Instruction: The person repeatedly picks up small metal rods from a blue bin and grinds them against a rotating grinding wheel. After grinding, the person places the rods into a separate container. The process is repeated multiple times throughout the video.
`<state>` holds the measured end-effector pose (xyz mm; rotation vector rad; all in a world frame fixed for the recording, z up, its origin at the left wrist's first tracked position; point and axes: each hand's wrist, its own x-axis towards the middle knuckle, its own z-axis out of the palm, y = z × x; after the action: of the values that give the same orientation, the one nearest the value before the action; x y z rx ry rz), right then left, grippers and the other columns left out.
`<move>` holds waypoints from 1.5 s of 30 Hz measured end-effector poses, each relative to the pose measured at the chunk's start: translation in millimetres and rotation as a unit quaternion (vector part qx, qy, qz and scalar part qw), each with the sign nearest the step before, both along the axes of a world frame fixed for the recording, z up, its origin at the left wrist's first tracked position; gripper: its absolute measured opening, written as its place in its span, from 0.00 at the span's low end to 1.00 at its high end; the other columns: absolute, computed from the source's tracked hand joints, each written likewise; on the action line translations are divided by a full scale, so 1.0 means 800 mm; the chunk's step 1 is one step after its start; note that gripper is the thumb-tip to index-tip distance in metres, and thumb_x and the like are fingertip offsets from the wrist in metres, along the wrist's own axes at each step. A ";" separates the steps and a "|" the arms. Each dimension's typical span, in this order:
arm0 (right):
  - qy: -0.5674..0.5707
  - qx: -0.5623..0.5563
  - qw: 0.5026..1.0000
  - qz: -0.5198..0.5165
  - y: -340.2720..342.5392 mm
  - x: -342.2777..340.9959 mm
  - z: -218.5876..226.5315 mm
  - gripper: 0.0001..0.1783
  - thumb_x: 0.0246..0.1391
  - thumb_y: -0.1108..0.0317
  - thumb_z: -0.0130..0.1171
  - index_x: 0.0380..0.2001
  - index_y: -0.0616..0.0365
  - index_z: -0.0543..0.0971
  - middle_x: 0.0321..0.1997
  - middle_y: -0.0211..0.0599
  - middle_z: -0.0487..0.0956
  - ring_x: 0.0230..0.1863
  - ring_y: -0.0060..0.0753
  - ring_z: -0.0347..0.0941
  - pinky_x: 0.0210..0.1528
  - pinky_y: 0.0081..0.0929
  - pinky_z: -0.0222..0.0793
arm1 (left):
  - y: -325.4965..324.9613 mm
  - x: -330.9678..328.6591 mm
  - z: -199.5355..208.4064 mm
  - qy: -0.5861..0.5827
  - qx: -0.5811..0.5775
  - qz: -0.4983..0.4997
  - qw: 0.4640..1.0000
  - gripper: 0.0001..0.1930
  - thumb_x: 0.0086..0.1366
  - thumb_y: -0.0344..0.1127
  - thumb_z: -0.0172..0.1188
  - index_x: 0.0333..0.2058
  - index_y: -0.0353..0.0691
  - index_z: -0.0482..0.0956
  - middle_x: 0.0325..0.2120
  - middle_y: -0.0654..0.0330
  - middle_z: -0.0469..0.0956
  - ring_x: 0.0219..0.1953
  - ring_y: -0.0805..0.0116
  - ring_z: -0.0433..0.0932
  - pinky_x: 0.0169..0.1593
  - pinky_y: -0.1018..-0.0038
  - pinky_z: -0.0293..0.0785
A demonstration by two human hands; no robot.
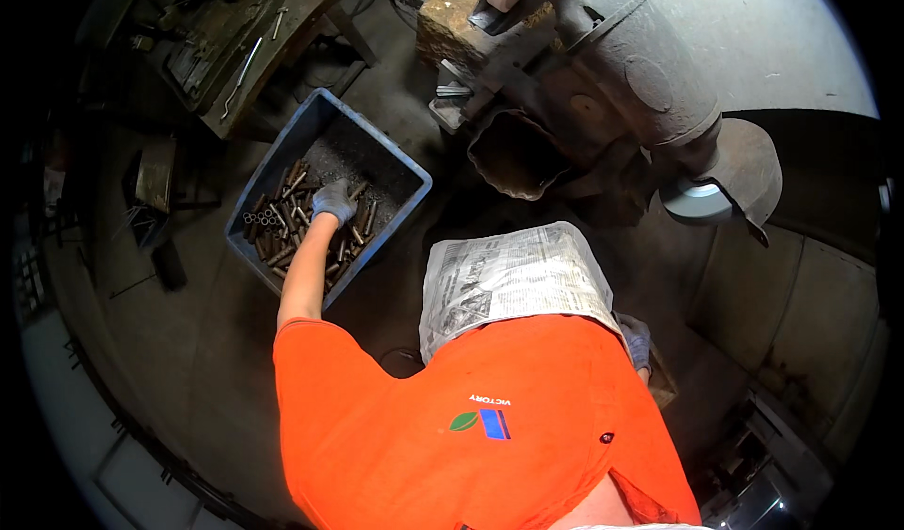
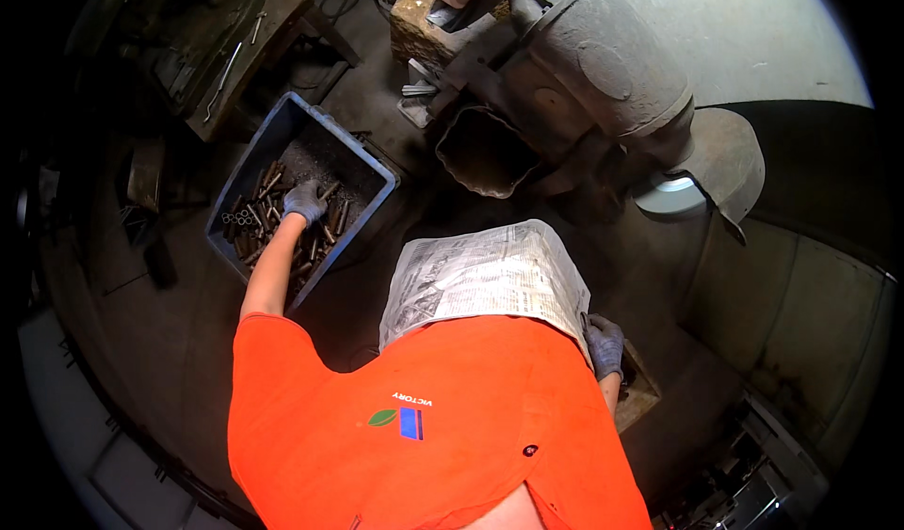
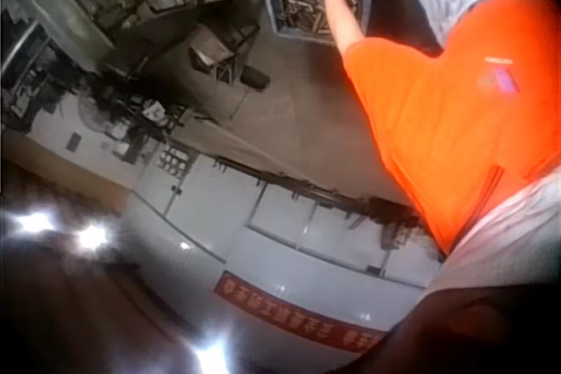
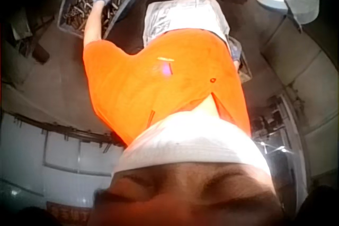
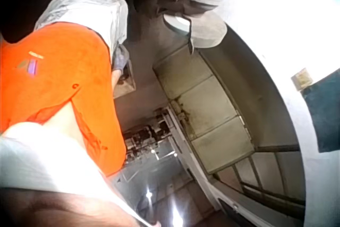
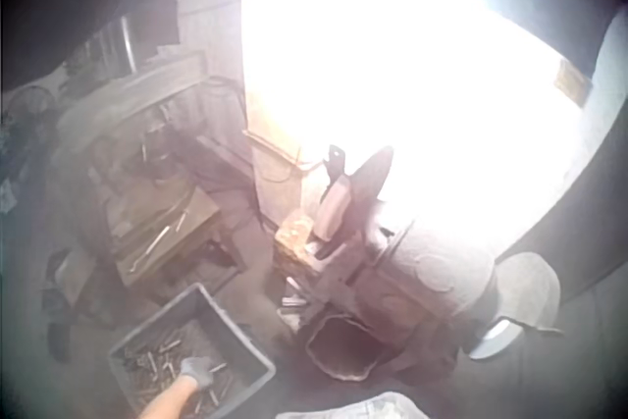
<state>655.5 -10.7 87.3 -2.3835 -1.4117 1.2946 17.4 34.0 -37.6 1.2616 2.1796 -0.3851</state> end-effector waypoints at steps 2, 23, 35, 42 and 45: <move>0.011 -0.008 0.999 -0.031 0.001 -0.003 -0.002 0.17 0.45 0.66 0.59 0.36 0.68 0.78 0.32 0.46 0.80 0.33 0.31 0.75 0.38 0.25 0.69 | -0.001 0.001 0.010 -0.028 0.079 0.054 0.995 0.16 0.49 0.40 0.60 0.38 0.41 0.77 0.37 0.49 0.77 0.43 0.55 0.76 0.45 0.64 0.71; 0.266 0.366 0.801 0.391 0.177 -0.228 0.183 0.17 0.40 0.58 0.65 0.32 0.57 0.80 0.49 0.46 0.72 0.43 0.47 0.73 0.47 0.29 0.68 | 0.148 0.253 0.283 -0.671 0.094 -0.012 0.736 0.13 0.51 0.34 0.62 0.31 0.29 0.78 0.19 0.61 0.75 0.18 0.80 0.69 0.21 0.84 0.65; 0.602 0.263 0.752 0.053 0.138 -0.160 0.160 0.36 0.50 0.43 0.54 0.46 0.70 0.73 0.54 0.47 0.67 0.51 0.33 0.66 0.50 0.26 0.62 | 0.148 0.378 0.270 -0.790 0.019 0.045 0.611 0.27 0.59 0.44 0.59 0.47 0.25 0.67 0.35 0.52 0.77 0.33 0.68 0.78 0.40 0.72 0.75; 0.383 0.420 0.823 0.014 0.125 -0.136 0.147 0.18 0.50 0.63 0.59 0.38 0.67 0.76 0.46 0.43 0.72 0.45 0.30 0.69 0.47 0.26 0.65 | 0.145 0.421 0.266 -0.776 0.083 0.088 0.619 0.17 0.61 0.35 0.56 0.43 0.25 0.72 0.29 0.53 0.77 0.28 0.68 0.77 0.33 0.75 0.76; 0.317 0.459 0.829 -0.047 0.104 -0.136 0.150 0.15 0.40 0.73 0.64 0.35 0.65 0.76 0.42 0.44 0.71 0.42 0.37 0.70 0.45 0.29 0.67 | 0.147 0.420 0.280 -0.717 0.110 0.006 0.688 0.15 0.60 0.30 0.56 0.42 0.24 0.72 0.29 0.54 0.77 0.28 0.72 0.75 0.31 0.77 0.76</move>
<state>546.7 72.2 207.5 -1.2129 -1.2413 0.9041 353.3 151.3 186.6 1.0043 0.8170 0.7288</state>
